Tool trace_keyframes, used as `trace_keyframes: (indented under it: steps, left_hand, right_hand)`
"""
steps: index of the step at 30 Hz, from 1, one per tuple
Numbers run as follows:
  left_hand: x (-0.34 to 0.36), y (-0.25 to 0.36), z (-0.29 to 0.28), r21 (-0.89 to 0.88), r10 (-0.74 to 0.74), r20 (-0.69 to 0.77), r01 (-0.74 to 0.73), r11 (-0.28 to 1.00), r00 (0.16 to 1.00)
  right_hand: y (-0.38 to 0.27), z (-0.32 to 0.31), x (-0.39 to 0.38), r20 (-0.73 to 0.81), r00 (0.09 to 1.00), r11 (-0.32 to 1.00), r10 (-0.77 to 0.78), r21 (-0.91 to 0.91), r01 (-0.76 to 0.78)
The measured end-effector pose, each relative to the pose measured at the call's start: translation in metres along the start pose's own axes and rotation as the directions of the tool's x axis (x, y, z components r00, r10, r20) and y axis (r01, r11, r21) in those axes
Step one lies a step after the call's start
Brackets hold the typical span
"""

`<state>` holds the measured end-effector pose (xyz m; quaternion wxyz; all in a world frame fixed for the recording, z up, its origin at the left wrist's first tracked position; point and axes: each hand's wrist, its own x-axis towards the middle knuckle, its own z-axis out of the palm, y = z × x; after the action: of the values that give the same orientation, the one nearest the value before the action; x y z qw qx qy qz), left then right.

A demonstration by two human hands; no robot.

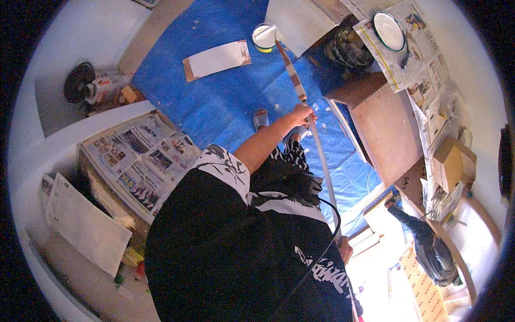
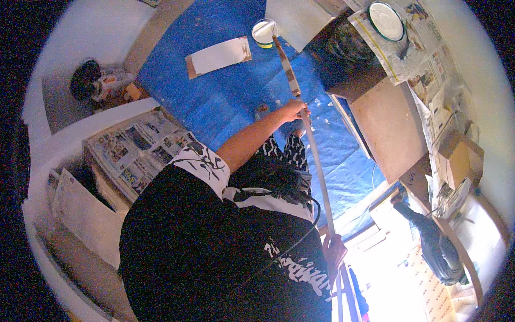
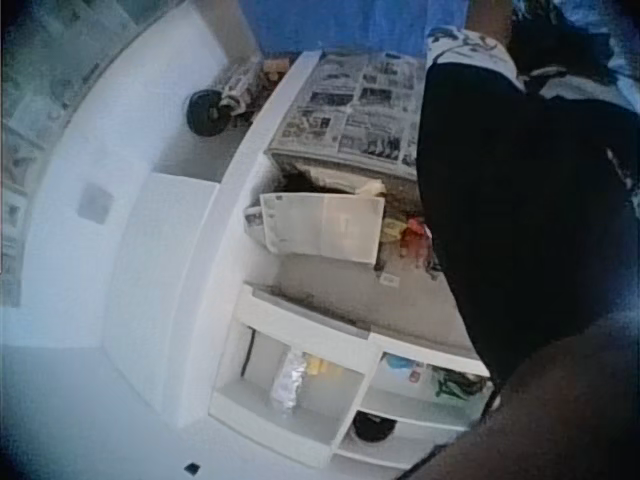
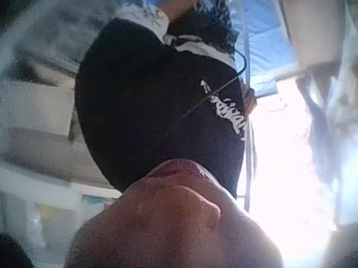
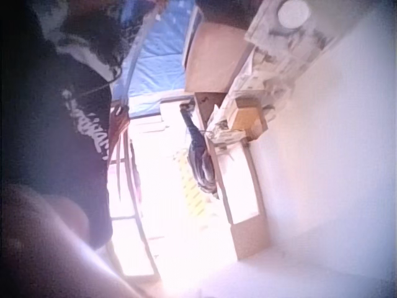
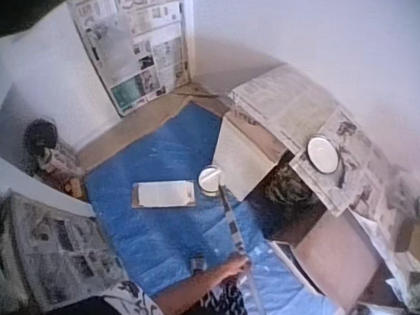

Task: The person paints a ceiling using a paint roller attached to a long extension pole, moving the roller back and forth across the white surface.

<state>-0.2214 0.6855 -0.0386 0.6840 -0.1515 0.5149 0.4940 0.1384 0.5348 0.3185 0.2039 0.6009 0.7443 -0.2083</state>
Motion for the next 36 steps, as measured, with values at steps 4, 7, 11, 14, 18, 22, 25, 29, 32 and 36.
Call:
trace_keyframes:
  steps: [4,7,11,14,18,22,25,29,32,36]
  left_hand:
    - [0.012,0.009,-0.007,0.009,-0.014,-0.034,0.015,1.0,0.999]
    - [0.015,0.013,-0.018,-0.011,-0.039,-0.033,0.038,0.999,0.999]
    - [0.007,0.016,-0.026,0.029,-0.031,-0.128,0.035,0.999,0.991]
    - [0.005,0.011,-0.027,0.034,0.006,-0.158,-0.001,0.999,0.987]
    - [0.005,0.007,-0.026,-0.001,0.033,-0.123,-0.033,0.999,0.992]
    - [0.018,0.0,-0.03,-0.022,0.095,-0.146,-0.099,0.995,0.985]
    - [0.01,0.003,-0.024,0.063,0.117,-0.098,-0.112,0.992,0.988]
    - [-0.019,-0.005,-0.012,0.137,0.119,-0.01,-0.116,0.984,0.993]
    - [-0.042,-0.011,-0.003,0.15,0.113,0.036,-0.117,0.982,0.993]
    - [-0.057,-0.021,0.001,0.232,0.106,0.144,-0.137,0.963,0.984]
  right_hand:
    - [-0.028,0.001,0.01,0.011,1.0,1.0,-0.008,-0.01,0.008]
    - [-0.046,0.003,0.023,0.027,1.0,1.0,-0.013,-0.021,0.014]
    - [-0.067,0.004,0.042,0.045,0.999,0.999,-0.018,-0.033,0.02]
    - [-0.082,0.002,0.055,0.064,0.998,0.999,-0.014,-0.044,0.017]
    - [-0.104,-0.008,0.066,0.115,0.993,1.0,0.026,-0.019,-0.024]
    - [-0.12,-0.022,0.075,0.172,0.984,0.998,0.053,0.028,-0.058]
    - [-0.114,-0.028,0.069,0.185,0.981,0.995,0.064,0.059,-0.076]
    - [-0.098,-0.04,0.044,0.137,0.99,0.997,0.028,0.072,-0.038]
    - [-0.084,-0.041,0.025,0.096,0.994,0.999,0.049,-0.001,-0.049]
    - [-0.059,-0.041,0.003,0.04,0.999,1.0,0.008,-0.013,-0.008]
